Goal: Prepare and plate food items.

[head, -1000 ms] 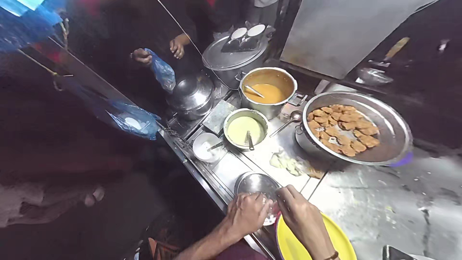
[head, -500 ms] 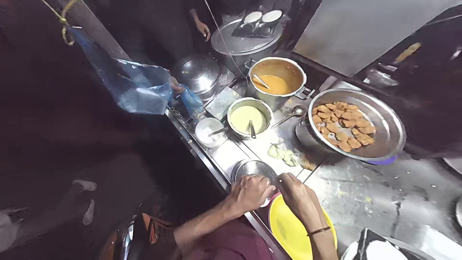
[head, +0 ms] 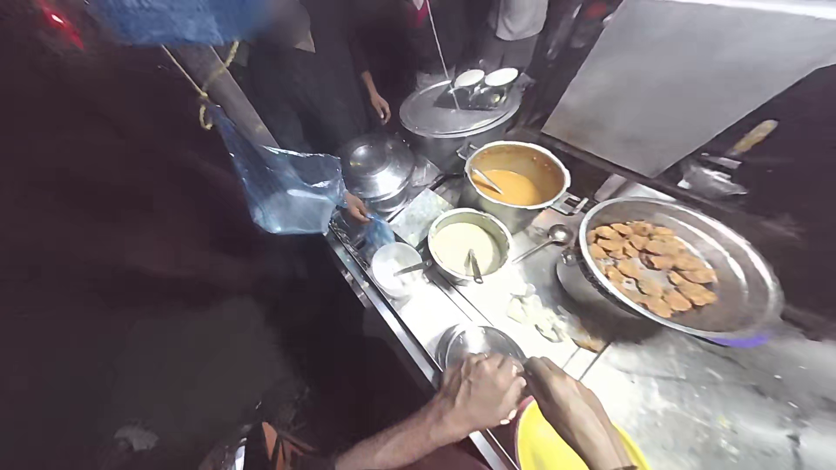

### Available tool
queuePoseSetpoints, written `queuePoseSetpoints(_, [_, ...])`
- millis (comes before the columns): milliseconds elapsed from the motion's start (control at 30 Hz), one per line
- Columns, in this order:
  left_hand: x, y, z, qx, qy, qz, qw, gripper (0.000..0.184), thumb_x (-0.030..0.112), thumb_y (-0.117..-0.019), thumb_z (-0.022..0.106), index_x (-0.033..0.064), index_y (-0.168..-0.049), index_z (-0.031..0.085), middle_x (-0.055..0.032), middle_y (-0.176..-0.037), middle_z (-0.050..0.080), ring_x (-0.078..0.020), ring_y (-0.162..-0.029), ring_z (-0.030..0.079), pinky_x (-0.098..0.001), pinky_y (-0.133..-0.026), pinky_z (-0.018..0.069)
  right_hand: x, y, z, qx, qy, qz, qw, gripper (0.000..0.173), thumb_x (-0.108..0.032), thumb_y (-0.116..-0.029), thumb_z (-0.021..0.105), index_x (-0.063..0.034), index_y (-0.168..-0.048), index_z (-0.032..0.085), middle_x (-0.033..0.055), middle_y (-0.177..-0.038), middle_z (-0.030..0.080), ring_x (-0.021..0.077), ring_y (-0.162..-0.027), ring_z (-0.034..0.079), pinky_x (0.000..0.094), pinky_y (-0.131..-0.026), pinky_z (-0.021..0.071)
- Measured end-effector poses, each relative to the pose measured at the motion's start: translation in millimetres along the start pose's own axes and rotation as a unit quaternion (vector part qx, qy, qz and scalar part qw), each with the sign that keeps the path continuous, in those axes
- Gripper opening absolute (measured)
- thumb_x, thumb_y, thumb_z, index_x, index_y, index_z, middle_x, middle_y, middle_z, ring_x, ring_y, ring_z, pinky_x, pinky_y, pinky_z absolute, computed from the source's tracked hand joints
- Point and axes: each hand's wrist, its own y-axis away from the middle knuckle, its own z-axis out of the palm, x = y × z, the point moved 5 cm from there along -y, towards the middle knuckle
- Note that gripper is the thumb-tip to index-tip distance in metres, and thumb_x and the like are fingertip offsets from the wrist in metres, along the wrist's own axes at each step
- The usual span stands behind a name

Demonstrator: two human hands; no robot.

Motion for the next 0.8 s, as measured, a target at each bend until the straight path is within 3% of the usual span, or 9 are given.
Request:
queuePoseSetpoints(333, [0, -1, 1, -0.031, 0.012, 0.004, 0.999, 0.027, 0.028, -0.1046, 0.053, 0.012, -0.117, 0.071, -0.0054, -0.094, 0.074, -0.02, -0.08, 0.072, -0.0387, -0.073, 0.06, 12, 0, 12, -0.066, -0.014, 0.019, 0.998, 0.022, -0.026, -0.0996, 0.06, -0.0106, -0.11, 0.071, 0.0151, -0.106, 0.072, 0.0373, -0.087, 0.072, 0.0613, -0.071, 0.0589])
queuePoseSetpoints(500, [1, 0, 3, -0.017, 0.007, 0.012, 1.0, 0.027, 0.029, -0.1043, 0.054, 0.0119, -0.116, 0.072, -0.0043, -0.094, 0.074, -0.0182, -0.08, 0.072, -0.0363, -0.073, 0.06, 15, 2, 20, -0.097, -0.013, 0.025, 0.995, 0.026, -0.028, -0.0988, 0.063, -0.0082, -0.114, 0.07, 0.0178, -0.111, 0.072, 0.0396, -0.092, 0.072, 0.0623, -0.076, 0.0587])
queuePoseSetpoints(700, [0, -2, 3, -0.025, 0.007, 0.009, 1.0, 0.029, 0.031, -0.1052, 0.053, 0.0133, -0.118, 0.072, -0.0038, -0.098, 0.075, -0.0173, -0.085, 0.073, -0.0367, -0.077, 0.0608, 22, -1, 24, -0.079, -0.001, 0.046, 0.996, 0.023, -0.03, -0.0984, 0.063, -0.012, -0.112, 0.071, 0.0138, -0.11, 0.072, 0.0371, -0.091, 0.073, 0.0609, -0.073, 0.0596])
queuePoseSetpoints(800, [-2, -2, 3, -0.038, -0.017, -0.027, 0.999, 0.031, 0.038, -0.1055, 0.051, 0.0201, -0.115, 0.074, 0.0017, -0.097, 0.075, -0.0135, -0.084, 0.073, -0.037, -0.076, 0.0615, 11, 0, 11, -0.079, 0.0, 0.055, 0.995, 0.024, -0.026, -0.0985, 0.062, -0.0138, -0.118, 0.069, 0.0136, -0.111, 0.072, 0.0367, -0.089, 0.073, 0.0601, -0.074, 0.0592])
